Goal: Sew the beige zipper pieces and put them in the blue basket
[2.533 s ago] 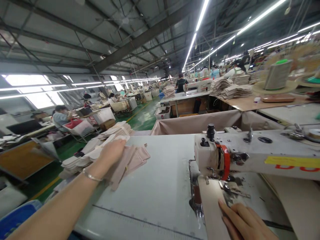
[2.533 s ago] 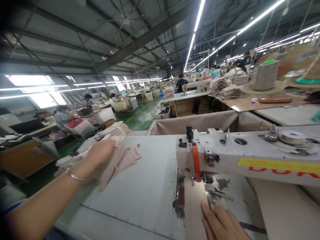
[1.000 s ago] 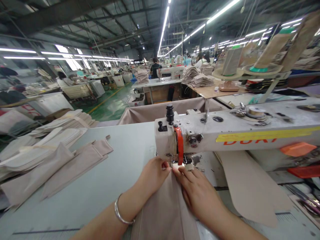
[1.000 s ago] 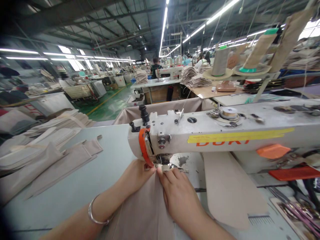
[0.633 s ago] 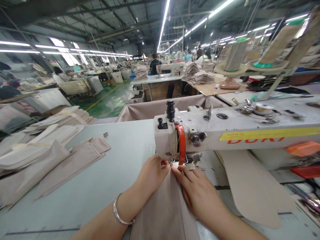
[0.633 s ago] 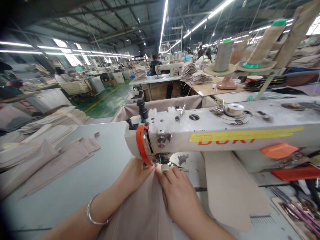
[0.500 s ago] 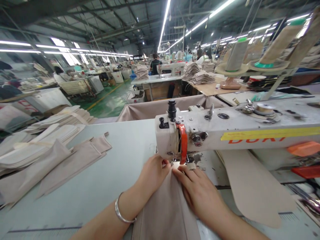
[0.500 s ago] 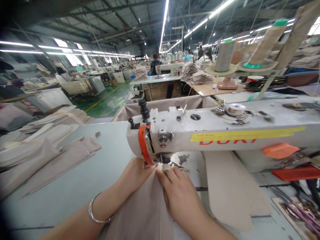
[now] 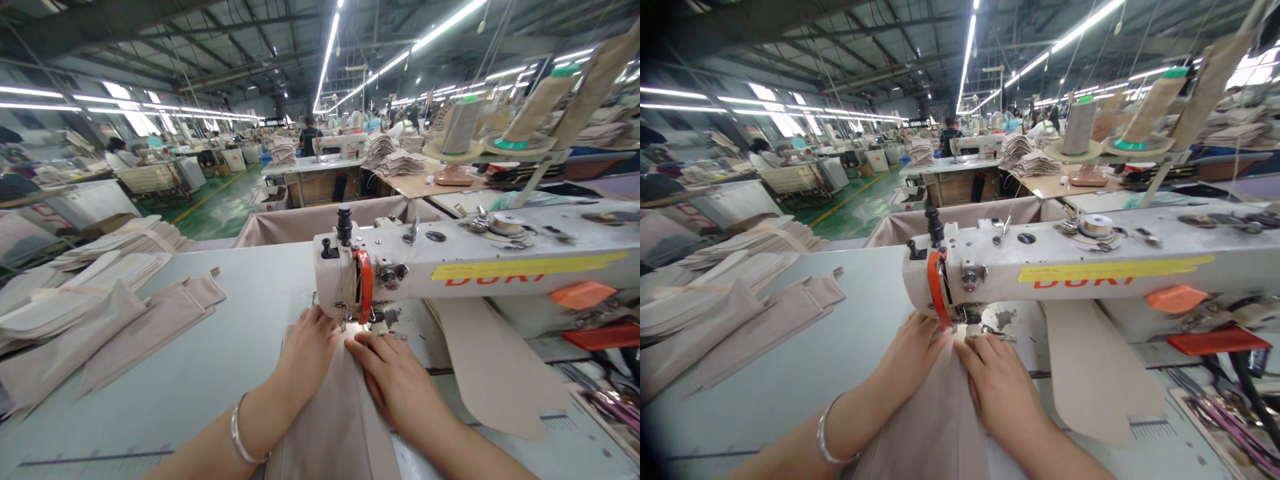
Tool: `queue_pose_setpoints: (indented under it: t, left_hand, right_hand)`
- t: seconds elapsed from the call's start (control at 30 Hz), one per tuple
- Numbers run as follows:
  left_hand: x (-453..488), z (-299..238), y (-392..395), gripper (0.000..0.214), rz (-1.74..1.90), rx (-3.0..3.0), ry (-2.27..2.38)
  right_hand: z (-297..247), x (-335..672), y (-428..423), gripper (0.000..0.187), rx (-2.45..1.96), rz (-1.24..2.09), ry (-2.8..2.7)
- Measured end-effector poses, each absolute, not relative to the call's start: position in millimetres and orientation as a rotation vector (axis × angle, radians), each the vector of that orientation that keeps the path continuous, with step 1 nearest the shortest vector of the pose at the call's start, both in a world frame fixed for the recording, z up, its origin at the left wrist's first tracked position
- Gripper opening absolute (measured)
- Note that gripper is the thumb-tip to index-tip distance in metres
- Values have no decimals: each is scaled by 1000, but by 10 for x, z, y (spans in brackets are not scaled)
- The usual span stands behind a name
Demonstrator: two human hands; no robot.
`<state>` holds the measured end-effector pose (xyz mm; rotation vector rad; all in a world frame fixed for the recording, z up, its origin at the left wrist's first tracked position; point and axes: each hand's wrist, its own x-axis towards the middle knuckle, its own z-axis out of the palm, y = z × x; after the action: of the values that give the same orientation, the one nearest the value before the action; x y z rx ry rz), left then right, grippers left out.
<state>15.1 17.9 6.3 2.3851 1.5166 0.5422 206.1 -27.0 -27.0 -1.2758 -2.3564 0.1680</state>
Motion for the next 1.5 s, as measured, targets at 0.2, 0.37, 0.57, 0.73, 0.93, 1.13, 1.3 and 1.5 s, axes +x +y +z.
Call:
queue_pose_setpoints:
  t: [0.2, 0.37, 0.57, 0.73, 0.93, 1.13, 1.3, 1.5]
  left_hand:
    - [27, -39, -100, 34, 417, 2732, 1225]
    - [57, -78, -47, 35, 357, 2744, 1244]
    - [-86, 12, -229, 39, 356, 2821, 1089]
    - [-296, -288, -601, 23, 668, 2895, 622]
    - [-138, -716, -735, 26, 1129, 2692, 795]
    - [-86, -381, -591, 22, 1125, 2797, 636]
    - [-111, -145, -511, 16, 955, 2846, 675]
    - [-132, 14, -434, 22, 573, 2784, 735]
  right_hand:
    - [-296, 2087, -282, 44, -1241, 179, -2348]
    - [-311, 2084, -288, 47, -1245, 177, -2348]
    - [-346, 2095, -304, 48, -1246, 183, -2345]
    - [-352, 2092, -314, 43, -1229, 125, -2322]
    - [-326, 2081, -319, 43, -1244, 119, -2323]
    - [-329, 2083, -321, 43, -1250, 129, -2321]
    - [-327, 2085, -319, 43, -1251, 118, -2328]
    - [-344, 2088, -318, 44, -1263, 120, -2366]
